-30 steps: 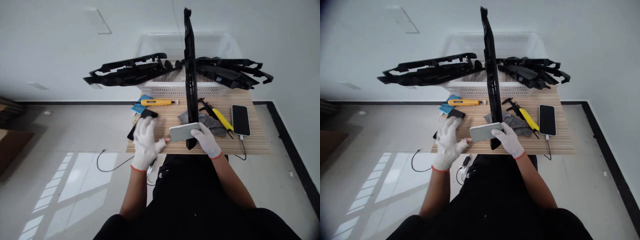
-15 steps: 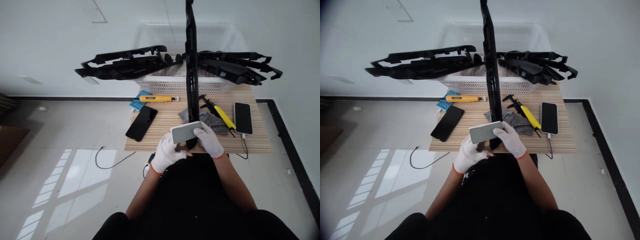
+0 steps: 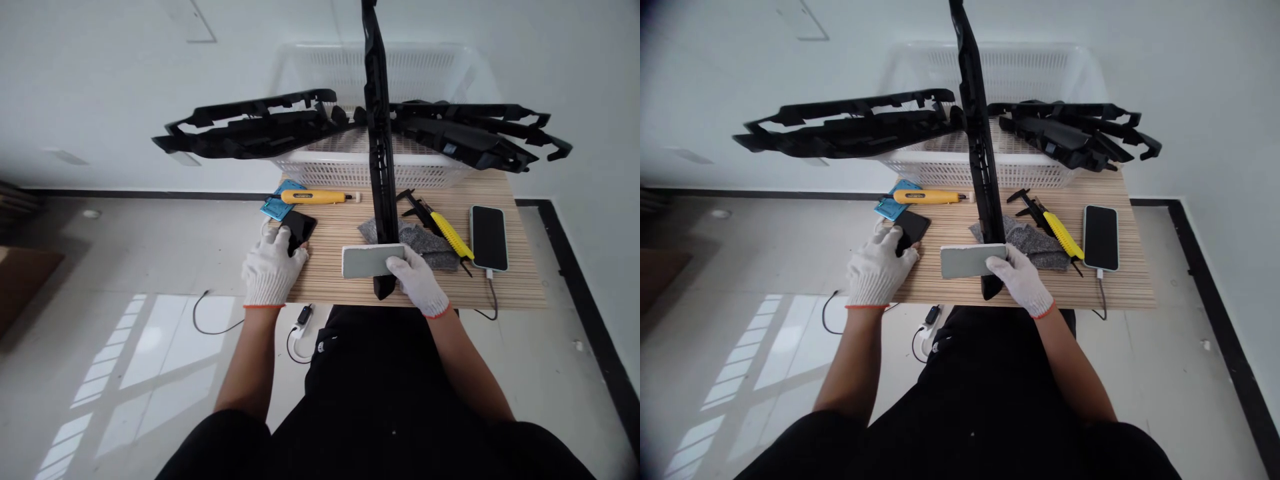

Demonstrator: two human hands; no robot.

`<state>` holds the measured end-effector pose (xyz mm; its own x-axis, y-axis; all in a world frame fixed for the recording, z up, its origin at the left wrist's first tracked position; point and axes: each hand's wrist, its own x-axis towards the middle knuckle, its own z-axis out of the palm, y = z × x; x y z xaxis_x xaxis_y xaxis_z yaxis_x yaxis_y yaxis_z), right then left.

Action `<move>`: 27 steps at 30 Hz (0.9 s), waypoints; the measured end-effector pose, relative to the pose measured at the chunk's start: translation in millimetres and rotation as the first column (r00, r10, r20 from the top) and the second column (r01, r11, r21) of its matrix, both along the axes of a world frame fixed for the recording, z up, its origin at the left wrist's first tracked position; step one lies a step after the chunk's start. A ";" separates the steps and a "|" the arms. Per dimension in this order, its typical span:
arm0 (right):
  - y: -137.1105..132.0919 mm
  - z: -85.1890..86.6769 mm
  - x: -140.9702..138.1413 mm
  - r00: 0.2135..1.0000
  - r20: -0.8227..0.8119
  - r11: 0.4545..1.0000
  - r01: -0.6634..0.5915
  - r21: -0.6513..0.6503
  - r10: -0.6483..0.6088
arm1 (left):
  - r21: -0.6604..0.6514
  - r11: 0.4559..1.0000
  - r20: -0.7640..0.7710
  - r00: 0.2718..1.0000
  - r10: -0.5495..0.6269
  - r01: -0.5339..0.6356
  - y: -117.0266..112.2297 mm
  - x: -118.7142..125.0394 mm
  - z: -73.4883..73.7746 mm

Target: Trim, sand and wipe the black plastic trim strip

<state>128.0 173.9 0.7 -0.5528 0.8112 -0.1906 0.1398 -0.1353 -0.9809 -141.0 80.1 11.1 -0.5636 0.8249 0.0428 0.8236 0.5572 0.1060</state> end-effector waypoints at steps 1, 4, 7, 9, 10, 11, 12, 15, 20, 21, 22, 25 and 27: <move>-0.2 0.1 0.1 1.000 0.001 1.000 0.001 0.001 -0.001 | -0.005 1.000 0.001 1.000 -0.006 0.006 0.2 -1.0 1.6; -0.5 -0.3 0.4 1.000 0.007 1.000 0.005 -0.001 -0.005 | 0.008 1.000 0.023 0.999 -0.024 0.024 -3.0 -4.9 5.4; 0.2 -3.7 0.7 1.000 -0.006 1.000 0.016 0.005 -0.016 | 0.085 0.991 0.015 0.994 -0.106 0.105 -13.5 4.0 8.4; 1.2 -7.9 0.8 1.000 -0.021 1.000 0.015 0.009 -0.015 | 0.130 0.960 0.024 0.967 -0.254 0.249 -22.9 22.6 9.1; 1.7 -10.4 0.9 0.999 -0.032 1.000 0.008 0.010 -0.008 | 0.139 0.929 0.060 0.933 -0.354 0.343 -27.3 34.9 8.4; 2.0 -12.8 0.8 0.999 -0.044 1.000 0.001 0.011 -0.001 | 0.152 0.886 0.119 0.882 -0.457 0.438 -30.9 48.2 6.4; 2.0 -14.9 0.5 0.998 -0.057 1.000 -0.006 0.011 0.006 | 0.169 0.839 0.188 0.818 -0.543 0.518 -33.2 61.4 3.1; -0.3 -17.9 -1.4 0.995 -0.103 1.000 -0.013 -0.003 0.013 | 0.304 0.785 0.269 0.742 -0.614 0.540 -31.4 93.0 -14.7; -7.6 -14.8 -4.8 0.984 -0.175 0.992 0.022 -0.124 -0.043 | 0.508 0.699 0.300 0.657 -0.692 0.504 -15.4 98.9 -32.2; -8.3 -14.7 -4.7 0.983 -0.176 0.991 0.029 -0.132 -0.052 | 0.524 0.664 0.271 0.635 -0.723 0.533 -15.3 92.1 -28.9; -8.6 -15.2 -4.3 0.984 -0.171 0.991 0.034 -0.130 -0.056 | 0.536 0.635 0.226 0.631 -0.743 0.556 -17.4 82.1 -23.6; -7.8 -18.0 -1.6 0.989 -0.140 0.994 0.029 -0.103 -0.044 | 0.553 0.693 0.107 0.786 -0.609 0.462 -36.6 34.7 -4.5; -6.7 -19.0 0.1 0.993 -0.118 0.997 0.016 -0.080 -0.025 | 0.481 0.850 0.121 0.945 -0.305 0.213 -54.6 -4.7 3.2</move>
<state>128.1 167.2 -18.3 -0.5587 0.8077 -0.1886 0.0197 -0.2144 -0.9766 -145.7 25.4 14.3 -0.3676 0.8549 0.3661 0.8703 0.1775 0.4595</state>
